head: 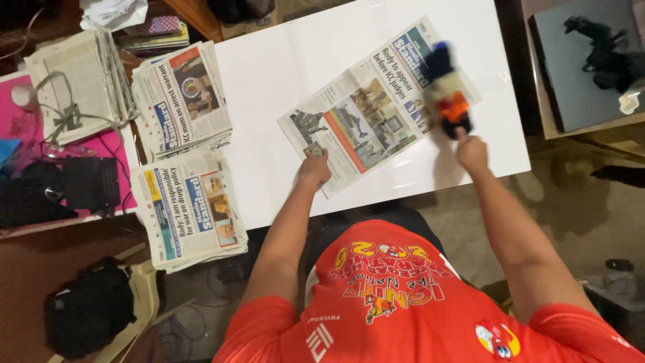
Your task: Dusting and flipping through newspapers on a table using a feather duster.
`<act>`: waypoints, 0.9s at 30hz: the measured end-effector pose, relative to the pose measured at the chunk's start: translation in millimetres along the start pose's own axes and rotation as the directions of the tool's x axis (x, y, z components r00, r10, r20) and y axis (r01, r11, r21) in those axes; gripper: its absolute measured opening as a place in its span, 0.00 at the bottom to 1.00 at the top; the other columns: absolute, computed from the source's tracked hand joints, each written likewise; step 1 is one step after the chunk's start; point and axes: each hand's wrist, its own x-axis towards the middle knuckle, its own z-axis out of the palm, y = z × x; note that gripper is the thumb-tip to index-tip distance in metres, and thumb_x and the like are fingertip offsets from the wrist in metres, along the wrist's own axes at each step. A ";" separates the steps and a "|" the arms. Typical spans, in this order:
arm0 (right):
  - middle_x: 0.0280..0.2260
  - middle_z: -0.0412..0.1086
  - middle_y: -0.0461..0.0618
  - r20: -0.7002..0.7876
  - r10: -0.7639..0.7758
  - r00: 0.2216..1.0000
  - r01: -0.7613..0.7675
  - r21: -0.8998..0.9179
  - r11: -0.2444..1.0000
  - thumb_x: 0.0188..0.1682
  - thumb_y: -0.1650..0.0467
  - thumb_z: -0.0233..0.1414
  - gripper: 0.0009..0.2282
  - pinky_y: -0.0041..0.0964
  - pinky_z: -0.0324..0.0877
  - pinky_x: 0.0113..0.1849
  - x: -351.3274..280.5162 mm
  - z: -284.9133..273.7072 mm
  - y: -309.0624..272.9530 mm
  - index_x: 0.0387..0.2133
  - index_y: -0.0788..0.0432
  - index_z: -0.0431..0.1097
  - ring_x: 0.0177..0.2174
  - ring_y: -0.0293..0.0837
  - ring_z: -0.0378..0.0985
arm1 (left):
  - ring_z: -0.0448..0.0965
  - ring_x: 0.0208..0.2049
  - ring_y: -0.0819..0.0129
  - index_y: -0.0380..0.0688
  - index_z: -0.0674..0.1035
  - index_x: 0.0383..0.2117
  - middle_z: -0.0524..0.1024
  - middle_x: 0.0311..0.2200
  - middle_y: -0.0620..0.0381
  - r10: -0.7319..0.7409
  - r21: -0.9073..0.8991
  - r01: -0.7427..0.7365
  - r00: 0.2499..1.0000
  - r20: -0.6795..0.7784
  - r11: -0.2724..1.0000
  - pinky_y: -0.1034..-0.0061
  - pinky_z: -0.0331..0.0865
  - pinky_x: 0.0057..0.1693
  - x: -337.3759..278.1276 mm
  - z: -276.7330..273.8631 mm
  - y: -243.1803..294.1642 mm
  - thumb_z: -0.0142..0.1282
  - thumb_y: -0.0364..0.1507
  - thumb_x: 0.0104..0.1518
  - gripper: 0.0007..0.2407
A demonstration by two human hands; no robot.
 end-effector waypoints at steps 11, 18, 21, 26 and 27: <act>0.33 0.76 0.70 0.332 -0.037 0.943 0.068 -0.083 0.994 0.56 0.49 0.42 0.29 0.63 0.72 0.41 -150.7 72.3 -97.3 0.31 0.62 0.78 0.37 0.70 0.78 | 0.79 0.49 0.41 0.43 0.49 0.72 0.78 0.46 0.31 0.008 -0.274 0.000 1.000 0.030 0.962 0.58 0.73 0.56 -13.2 -21.2 -54.5 0.51 0.23 0.52 0.37; 0.31 0.74 0.75 0.157 0.021 0.987 -0.034 0.080 0.996 0.58 0.50 0.40 0.31 0.65 0.70 0.41 -160.6 91.9 -148.4 0.28 0.66 0.77 0.36 0.74 0.77 | 0.65 0.64 0.46 0.47 0.51 0.72 0.54 0.68 0.34 0.124 -0.141 -0.131 0.991 -0.054 0.981 0.51 0.63 0.64 -33.5 -2.1 -31.2 0.51 0.24 0.54 0.36; 0.30 0.74 0.73 0.180 -0.088 0.980 0.102 -0.070 0.992 0.56 0.49 0.42 0.31 0.65 0.72 0.38 -156.2 86.0 -154.4 0.27 0.66 0.76 0.34 0.73 0.78 | 0.44 0.73 0.50 0.46 0.43 0.73 0.29 0.74 0.39 0.088 -0.065 -0.090 0.996 -0.025 0.994 0.41 0.49 0.68 -95.9 -25.1 -6.5 0.55 0.32 0.56 0.39; 0.30 0.74 0.73 0.010 0.008 1.000 -0.007 -0.063 0.998 0.59 0.49 0.41 0.31 0.63 0.72 0.37 -85.2 59.3 -155.3 0.28 0.67 0.75 0.34 0.72 0.78 | 0.30 0.76 0.53 0.43 0.41 0.73 0.22 0.74 0.44 0.065 -0.045 -0.067 0.997 -0.045 0.997 0.40 0.42 0.71 -115.8 -27.8 2.2 0.59 0.43 0.57 0.44; 0.30 0.74 0.73 0.001 0.040 0.999 -0.040 -0.041 0.998 0.59 0.49 0.41 0.31 0.63 0.72 0.37 -76.2 48.5 -166.7 0.28 0.67 0.75 0.34 0.72 0.77 | 0.29 0.76 0.54 0.43 0.40 0.73 0.22 0.74 0.45 0.058 -0.046 -0.060 0.997 -0.048 0.997 0.41 0.41 0.72 -117.2 -29.1 4.7 0.59 0.45 0.57 0.44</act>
